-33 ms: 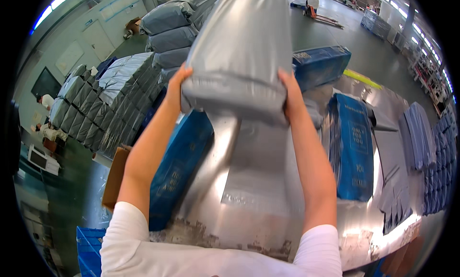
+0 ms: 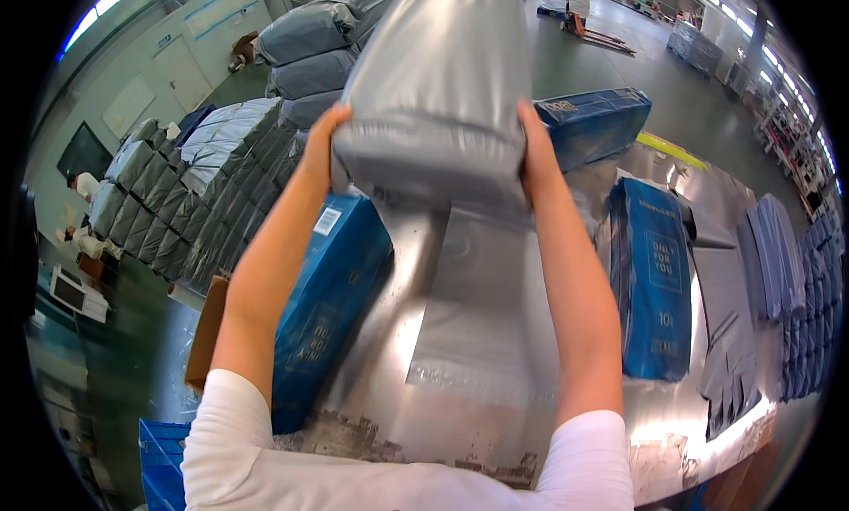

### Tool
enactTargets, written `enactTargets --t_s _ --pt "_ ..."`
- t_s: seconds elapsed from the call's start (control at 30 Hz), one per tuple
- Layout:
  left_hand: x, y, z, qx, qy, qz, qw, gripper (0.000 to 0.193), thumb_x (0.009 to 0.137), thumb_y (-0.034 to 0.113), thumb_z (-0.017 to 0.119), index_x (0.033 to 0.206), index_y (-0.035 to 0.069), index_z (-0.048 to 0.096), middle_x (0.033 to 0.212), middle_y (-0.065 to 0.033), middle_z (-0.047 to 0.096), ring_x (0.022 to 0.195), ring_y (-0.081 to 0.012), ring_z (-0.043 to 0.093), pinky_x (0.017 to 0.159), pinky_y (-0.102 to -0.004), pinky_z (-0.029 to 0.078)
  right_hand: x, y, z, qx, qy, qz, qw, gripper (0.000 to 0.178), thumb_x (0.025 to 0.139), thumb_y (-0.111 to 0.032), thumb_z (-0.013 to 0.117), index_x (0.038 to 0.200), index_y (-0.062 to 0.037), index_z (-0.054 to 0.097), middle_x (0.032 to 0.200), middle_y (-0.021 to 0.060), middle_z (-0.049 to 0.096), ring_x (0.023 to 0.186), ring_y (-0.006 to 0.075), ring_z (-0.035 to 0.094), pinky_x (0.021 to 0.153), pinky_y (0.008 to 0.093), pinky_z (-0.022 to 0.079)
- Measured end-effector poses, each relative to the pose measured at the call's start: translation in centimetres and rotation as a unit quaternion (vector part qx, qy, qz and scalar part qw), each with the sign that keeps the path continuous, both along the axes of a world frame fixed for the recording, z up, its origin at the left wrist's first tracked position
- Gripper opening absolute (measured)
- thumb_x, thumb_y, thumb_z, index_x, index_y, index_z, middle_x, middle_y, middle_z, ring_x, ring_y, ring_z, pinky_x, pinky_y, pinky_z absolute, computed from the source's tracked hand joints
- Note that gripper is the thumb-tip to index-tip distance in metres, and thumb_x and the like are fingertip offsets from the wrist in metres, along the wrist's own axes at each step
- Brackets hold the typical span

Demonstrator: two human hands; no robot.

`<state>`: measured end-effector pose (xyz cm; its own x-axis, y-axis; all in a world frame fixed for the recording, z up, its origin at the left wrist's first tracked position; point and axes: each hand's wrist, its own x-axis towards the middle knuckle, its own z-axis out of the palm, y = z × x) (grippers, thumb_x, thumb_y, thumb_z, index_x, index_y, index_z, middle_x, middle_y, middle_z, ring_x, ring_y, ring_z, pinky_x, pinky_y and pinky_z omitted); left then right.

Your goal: The person places blue packages into grey poly mailers on a metal table, seals them with clear tape, and stacks the finished packages. The person repeats this process for multiple items.

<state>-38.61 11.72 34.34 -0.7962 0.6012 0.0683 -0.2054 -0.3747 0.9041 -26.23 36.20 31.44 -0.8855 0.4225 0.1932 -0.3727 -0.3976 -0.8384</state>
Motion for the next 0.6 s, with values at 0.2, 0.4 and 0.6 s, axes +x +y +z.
enactTargets --t_s 0.2,0.4,0.6 --pt "-16.3 4.0 -8.2 -0.198 0.054 0.194 0.959 0.062 0.088 0.047 0.036 0.123 -0.004 0.039 0.123 -0.0185 0.046 0.114 -0.028 0.044 0.092 -0.0356 0.037 -14.4 2.1 -7.6 0.296 -0.097 -0.005 0.95 0.073 0.085 -0.053 0.041 0.127 0.0057 0.032 0.126 0.0191 0.042 0.113 0.0282 0.043 0.096 0.0332 0.033" --pt "-11.3 -2.1 -12.4 -0.529 0.327 0.074 0.779 0.075 0.084 0.05 0.046 0.132 -0.003 0.026 0.134 -0.0215 0.032 0.125 -0.0283 0.031 0.101 -0.0323 0.025 3.8 -8.2 -24.4 0.566 -0.111 0.138 0.805 0.047 0.081 -0.019 0.054 0.123 -0.0019 0.042 0.13 0.0207 0.038 0.121 0.0339 0.034 0.101 0.0391 0.027" --pt "7.4 -18.8 -10.3 -0.738 0.355 -0.021 0.574 0.112 0.05 0.045 0.075 0.138 0.012 0.014 0.127 -0.0306 0.03 0.115 -0.0442 0.035 0.092 -0.0461 0.036 28.7 -15.2 -25.3 0.397 -0.252 0.159 0.868 0.025 0.076 -0.005 0.056 0.1 -0.0029 0.059 0.107 0.0147 0.057 0.1 0.0303 0.053 0.086 0.0358 0.042"
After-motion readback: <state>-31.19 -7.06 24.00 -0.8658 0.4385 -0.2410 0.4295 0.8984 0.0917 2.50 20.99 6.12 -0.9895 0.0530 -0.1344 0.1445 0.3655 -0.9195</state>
